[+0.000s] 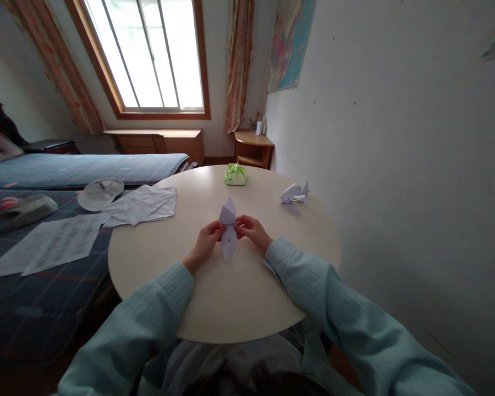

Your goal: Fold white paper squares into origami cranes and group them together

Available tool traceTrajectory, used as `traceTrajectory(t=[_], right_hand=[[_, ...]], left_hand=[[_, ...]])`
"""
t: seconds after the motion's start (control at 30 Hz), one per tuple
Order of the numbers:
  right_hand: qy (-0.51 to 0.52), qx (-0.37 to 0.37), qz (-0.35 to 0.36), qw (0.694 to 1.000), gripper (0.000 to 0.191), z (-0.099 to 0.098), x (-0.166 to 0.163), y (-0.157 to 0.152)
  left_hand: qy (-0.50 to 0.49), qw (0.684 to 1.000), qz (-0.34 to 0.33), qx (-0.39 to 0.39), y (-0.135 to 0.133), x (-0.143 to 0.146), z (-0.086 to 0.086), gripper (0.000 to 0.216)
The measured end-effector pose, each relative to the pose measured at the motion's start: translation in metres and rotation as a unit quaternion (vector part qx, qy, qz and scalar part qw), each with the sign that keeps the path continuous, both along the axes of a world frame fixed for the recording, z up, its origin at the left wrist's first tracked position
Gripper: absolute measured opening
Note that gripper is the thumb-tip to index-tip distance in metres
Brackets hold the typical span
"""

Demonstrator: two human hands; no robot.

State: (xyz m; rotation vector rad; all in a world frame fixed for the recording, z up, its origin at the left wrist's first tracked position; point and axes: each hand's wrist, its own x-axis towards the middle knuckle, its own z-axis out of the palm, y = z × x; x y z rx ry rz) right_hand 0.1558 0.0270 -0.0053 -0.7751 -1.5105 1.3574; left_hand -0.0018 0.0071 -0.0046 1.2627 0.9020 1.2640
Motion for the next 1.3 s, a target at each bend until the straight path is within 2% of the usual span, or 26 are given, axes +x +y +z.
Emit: traceTrajectory(t=[0.2,0.43,0.97,1.3], right_hand=[[0.011,0.003,0.003,1.000,0.031,-0.001,0.000,0.002],[0.011,0.011,0.000,1.000,0.027,0.000,0.000,0.001],[0.016,0.001,-0.020,1.000,0.009,0.001,-0.001,-0.001],[0.005,-0.008,-0.026,1.000,0.017,0.002,-0.001,-0.003]], left_hand=[[0.001,1.000,-0.008,0.006,-0.001,-0.001,-0.001,0.034],[0.016,1.000,0.016,0.000,-0.005,0.001,0.003,0.025],[-0.002,0.998,-0.032,-0.046,-0.009,-0.001,0.010,0.026],[0.026,1.000,-0.011,0.005,-0.001,0.000,-0.002,0.033]])
